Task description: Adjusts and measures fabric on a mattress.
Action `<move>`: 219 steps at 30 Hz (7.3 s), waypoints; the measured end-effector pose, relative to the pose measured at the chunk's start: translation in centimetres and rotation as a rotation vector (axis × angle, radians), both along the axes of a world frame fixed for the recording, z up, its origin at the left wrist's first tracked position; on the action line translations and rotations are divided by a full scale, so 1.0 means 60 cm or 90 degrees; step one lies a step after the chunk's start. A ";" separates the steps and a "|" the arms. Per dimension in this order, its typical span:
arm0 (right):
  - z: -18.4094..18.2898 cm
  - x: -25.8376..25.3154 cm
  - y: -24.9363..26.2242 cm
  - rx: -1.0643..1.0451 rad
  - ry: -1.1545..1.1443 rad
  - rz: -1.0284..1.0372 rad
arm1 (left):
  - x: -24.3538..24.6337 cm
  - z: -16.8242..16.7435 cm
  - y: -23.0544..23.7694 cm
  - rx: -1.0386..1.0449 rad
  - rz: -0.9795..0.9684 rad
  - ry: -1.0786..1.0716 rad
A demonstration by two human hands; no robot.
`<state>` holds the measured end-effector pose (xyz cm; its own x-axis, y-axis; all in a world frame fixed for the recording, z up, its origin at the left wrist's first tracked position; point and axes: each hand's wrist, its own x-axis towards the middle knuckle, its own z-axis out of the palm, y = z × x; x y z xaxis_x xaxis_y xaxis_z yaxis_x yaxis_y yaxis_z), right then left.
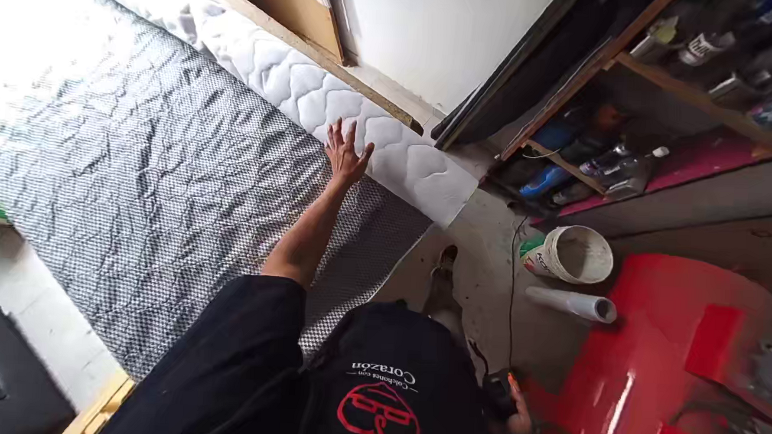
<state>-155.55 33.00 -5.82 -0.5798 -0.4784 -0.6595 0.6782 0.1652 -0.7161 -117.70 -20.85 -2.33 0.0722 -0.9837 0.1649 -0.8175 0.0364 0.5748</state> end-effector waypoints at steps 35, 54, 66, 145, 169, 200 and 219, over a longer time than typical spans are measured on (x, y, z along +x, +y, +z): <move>0.167 0.234 -0.666 -0.623 0.436 1.721 | -0.173 0.117 0.591 0.001 0.304 0.644; 0.055 0.596 -0.502 -0.165 0.456 1.704 | 0.077 -0.296 0.958 -0.397 1.053 1.541; 0.024 0.921 -0.363 -0.138 0.439 1.738 | 0.364 -0.225 1.275 -0.477 1.198 1.231; -0.100 0.585 -0.365 0.108 0.860 1.730 | 0.672 0.110 1.629 0.455 1.115 0.161; -0.073 0.571 -0.325 0.137 0.960 1.690 | 0.690 0.067 1.683 0.329 1.089 0.240; -0.001 0.515 -0.238 0.138 -0.068 1.851 | 0.324 -0.226 1.416 0.085 0.742 1.104; 0.007 0.600 -0.701 -0.248 1.007 1.137 | 0.033 -0.169 0.953 -0.081 0.974 1.162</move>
